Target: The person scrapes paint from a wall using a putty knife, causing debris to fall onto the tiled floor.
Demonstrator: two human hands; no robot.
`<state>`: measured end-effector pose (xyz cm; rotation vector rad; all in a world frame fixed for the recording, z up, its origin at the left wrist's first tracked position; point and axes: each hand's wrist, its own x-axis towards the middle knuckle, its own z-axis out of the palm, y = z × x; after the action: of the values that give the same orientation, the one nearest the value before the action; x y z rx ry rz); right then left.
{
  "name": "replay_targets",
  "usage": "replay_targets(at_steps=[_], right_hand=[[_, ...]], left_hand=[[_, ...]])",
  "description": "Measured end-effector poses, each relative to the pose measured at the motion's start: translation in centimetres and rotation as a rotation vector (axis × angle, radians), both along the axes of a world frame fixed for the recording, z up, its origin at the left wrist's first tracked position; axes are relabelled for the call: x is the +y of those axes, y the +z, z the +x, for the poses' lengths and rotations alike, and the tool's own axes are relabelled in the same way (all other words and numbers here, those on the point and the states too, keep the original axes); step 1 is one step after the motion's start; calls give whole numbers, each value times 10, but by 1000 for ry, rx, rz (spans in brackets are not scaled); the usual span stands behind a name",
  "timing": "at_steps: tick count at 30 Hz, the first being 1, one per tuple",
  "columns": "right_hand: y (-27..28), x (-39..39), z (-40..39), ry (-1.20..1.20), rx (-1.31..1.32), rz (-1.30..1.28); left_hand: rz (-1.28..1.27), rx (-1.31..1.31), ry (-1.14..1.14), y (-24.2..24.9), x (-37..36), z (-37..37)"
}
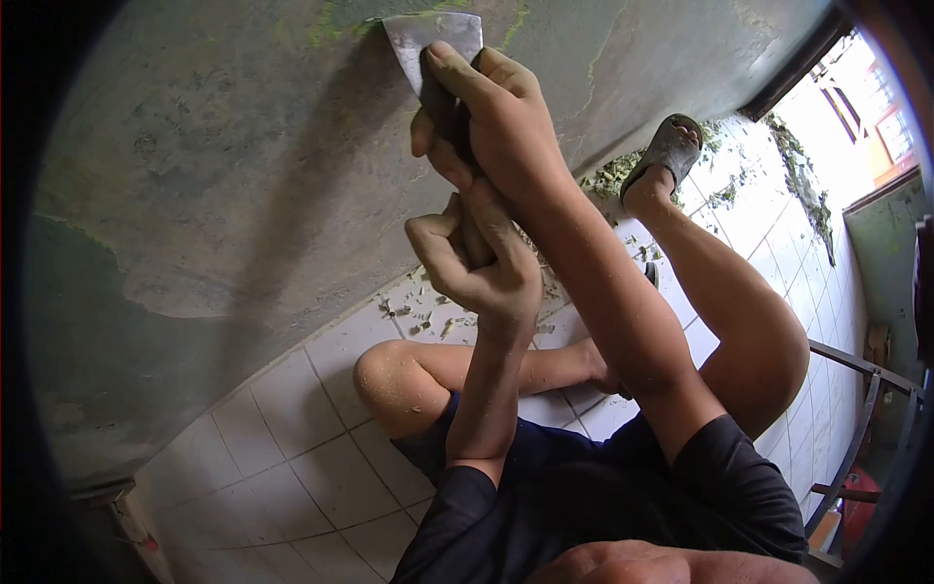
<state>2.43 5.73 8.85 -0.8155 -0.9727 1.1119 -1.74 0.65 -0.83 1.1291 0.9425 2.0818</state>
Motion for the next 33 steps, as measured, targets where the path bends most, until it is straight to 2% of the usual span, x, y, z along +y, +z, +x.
replay_targets(at_steps=[5, 7, 9, 10, 11, 13, 16, 18, 22, 33], right_hand=[[-5, 13, -12, 8, 130, 108], [-4, 12, -24, 23, 167, 118], [-4, 15, -39, -62, 348, 235], [-5, 20, -42, -175, 356, 244], [-3, 21, -38, -190, 385, 292], [-1, 11, -32, -273, 321, 182], [-8, -1, -29, -218, 180, 164], [-14, -7, -32, -148, 59, 66], [-24, -8, -39, -140, 20, 10], [-2, -10, -27, -91, 44, -20]], left_hand=[[49, -7, -90, 10, 16, -25], [149, 83, -60, 10, 25, -44], [99, 113, -149, 27, 25, -64], [123, 135, -198, 31, 30, -67], [143, 157, -249, 34, 33, -68], [160, 229, -222, 35, 29, -64], [166, 170, -190, 13, 10, -46], [60, -14, -83, -4, -2, -36], [-87, -70, -105, -20, -11, -38], [19, 4, -88, -1, -5, -34]])
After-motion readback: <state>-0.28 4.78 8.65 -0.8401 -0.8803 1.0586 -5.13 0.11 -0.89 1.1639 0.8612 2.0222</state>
